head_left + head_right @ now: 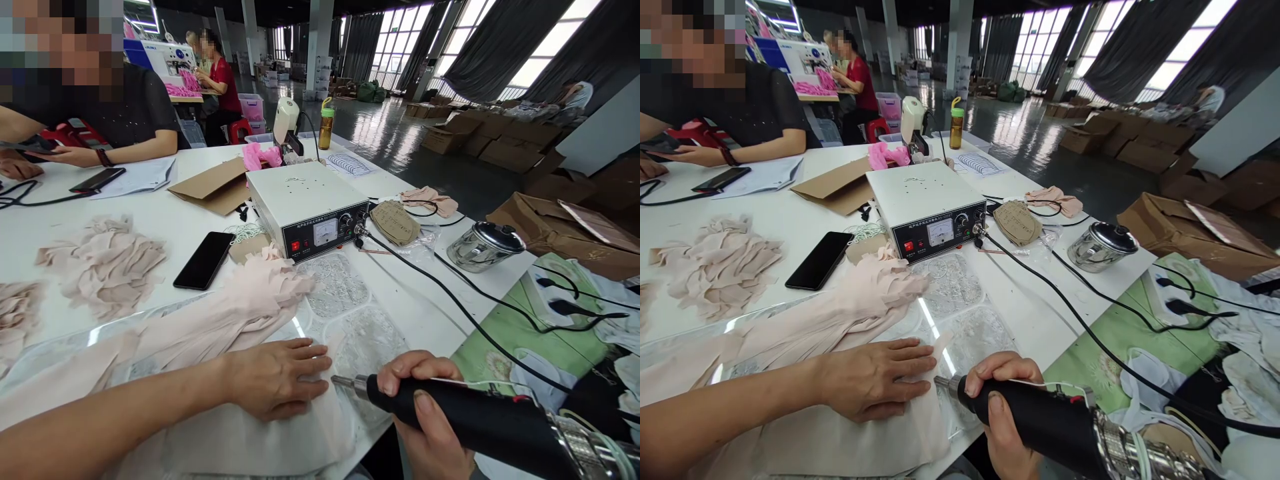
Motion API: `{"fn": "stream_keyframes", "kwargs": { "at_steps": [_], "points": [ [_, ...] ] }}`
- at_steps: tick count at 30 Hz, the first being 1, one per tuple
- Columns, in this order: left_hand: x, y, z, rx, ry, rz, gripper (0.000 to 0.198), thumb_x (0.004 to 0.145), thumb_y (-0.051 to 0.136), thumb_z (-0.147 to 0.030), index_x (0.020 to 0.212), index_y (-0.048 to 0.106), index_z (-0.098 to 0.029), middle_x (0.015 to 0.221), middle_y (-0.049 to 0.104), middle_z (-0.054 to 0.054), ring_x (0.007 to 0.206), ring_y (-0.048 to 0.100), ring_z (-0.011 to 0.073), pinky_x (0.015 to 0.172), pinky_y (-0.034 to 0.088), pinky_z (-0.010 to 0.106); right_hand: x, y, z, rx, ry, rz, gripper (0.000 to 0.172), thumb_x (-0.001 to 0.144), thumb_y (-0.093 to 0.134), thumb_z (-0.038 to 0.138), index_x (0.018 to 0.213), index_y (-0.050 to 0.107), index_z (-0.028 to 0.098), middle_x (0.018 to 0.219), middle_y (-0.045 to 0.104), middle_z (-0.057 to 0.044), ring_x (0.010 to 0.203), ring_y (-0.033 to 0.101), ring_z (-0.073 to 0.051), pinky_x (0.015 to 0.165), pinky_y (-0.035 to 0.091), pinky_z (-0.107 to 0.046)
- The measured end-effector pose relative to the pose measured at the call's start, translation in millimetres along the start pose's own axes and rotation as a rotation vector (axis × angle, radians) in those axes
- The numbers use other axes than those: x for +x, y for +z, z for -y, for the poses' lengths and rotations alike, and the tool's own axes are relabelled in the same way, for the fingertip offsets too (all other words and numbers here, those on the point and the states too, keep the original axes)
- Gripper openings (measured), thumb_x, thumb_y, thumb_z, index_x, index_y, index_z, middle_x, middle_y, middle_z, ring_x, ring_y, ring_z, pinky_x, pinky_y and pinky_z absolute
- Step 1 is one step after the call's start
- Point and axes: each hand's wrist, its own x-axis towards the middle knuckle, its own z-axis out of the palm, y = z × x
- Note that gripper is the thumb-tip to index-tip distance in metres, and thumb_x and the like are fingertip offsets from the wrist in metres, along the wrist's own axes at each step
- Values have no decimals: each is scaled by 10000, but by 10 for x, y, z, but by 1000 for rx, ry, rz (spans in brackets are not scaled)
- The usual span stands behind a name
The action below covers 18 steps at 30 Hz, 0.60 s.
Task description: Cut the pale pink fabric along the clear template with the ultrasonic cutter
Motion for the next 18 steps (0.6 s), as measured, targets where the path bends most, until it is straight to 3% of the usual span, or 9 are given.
{"fn": "stream_keyframes", "kwargs": {
  "at_steps": [4,10,13,18],
  "points": [
    [3,0,-11,1,-14,23,335,970,519,-292,1249,594,-123,1383,560,171,1318,499,336,1113,396,448,0,-6,24,26,4,2,76,863,607,286,881,561,228,769,558,20,553,586,-116,531,535,-305],
    [-70,-94,-79,-28,-58,-33,370,995,511,-297,1326,528,-133,1474,468,184,1356,464,321,1116,405,443,-51,-185,21,79,-50,-299,109,769,577,235,872,606,215,795,551,10,567,554,-120,546,501,-309],
    [-211,-142,-205,-16,-236,-129,341,1017,460,-249,1335,494,-131,1386,536,194,1251,557,288,1033,477,395,-72,-325,-17,72,-60,-420,115,761,564,229,864,613,218,818,555,-1,603,534,-130,553,468,-312],
    [-529,-62,-532,8,-556,-198,203,990,446,-221,1145,568,-175,1068,631,114,897,639,217,790,539,310,-92,-442,-15,87,-24,-529,110,736,577,234,832,624,211,800,566,2,624,508,-131,580,475,-314]
  ]
}}
